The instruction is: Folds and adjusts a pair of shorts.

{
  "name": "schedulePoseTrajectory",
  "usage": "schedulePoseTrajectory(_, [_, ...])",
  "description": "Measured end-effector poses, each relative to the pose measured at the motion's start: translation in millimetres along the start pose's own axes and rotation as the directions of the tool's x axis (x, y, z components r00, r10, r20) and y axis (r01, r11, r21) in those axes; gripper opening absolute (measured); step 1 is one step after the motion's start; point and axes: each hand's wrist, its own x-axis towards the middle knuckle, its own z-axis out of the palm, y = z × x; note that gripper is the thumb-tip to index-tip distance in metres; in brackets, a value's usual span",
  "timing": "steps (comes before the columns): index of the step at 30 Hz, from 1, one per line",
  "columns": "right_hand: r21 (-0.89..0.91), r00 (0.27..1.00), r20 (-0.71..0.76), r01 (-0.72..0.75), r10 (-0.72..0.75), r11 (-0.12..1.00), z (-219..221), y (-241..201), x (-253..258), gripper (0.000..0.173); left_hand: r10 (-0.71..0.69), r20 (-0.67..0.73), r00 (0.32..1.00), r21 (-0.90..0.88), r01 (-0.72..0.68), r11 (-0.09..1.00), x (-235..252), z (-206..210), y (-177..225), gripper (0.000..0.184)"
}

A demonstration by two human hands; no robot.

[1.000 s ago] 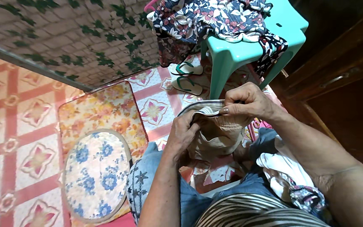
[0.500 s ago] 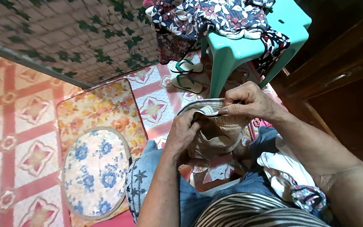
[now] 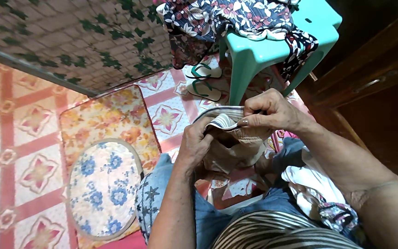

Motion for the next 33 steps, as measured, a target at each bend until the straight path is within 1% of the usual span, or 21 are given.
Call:
schedulePoseTrajectory(6, [-0.024,1.0,0.017,-0.001,0.001,1.0,1.0,3.9,0.4,0.029,0.017,0.01,1.0,0.049,-0.017,0.999,0.6,1.3,-0.7,0.016])
schedulePoseTrajectory(13, [-0.071,0.999,0.034,0.01,-0.008,0.997,4.1,5.7,0.5,0.029,-0.011,0.037,0.999,0.106,0.007,0.994,0.4,3.9,1.9,0.012])
schedulePoseTrajectory(16, [-0.094,0.998,0.058,0.003,0.003,0.996,5.1,5.4,0.4,0.029,-0.03,0.066,0.997,0.134,0.021,0.991,0.5,5.2,3.9,0.016])
schedulePoseTrajectory(19, [-0.133,0.997,0.058,-0.039,0.047,0.99,8.2,0.9,-0.2,0.031,0.022,0.058,0.998,0.136,-0.03,0.99,0.2,7.2,3.1,0.021])
schedulePoseTrajectory(21, [-0.124,0.997,0.058,-0.042,0.05,0.991,8.1,-0.7,0.2,0.031,0.041,0.047,0.998,0.112,-0.046,0.993,-0.5,6.3,2.2,0.023])
schedulePoseTrajectory(24, [-0.1,0.996,0.08,-0.019,0.028,0.995,3.3,3.8,0.5,0.032,0.056,0.024,0.998,0.105,-0.058,0.993,-0.2,5.0,0.9,0.022])
schedulePoseTrajectory(29, [-0.095,0.998,0.052,-0.027,0.032,0.995,7.3,0.9,-0.4,0.032,0.084,0.025,0.996,0.112,-0.086,0.99,0.4,6.1,-0.9,0.02])
schedulePoseTrajectory(33, [-0.102,0.998,0.053,-0.024,0.029,0.994,7.1,0.5,-0.3,0.032,0.075,0.029,0.997,0.1,-0.077,0.992,0.2,5.6,-1.7,0.02])
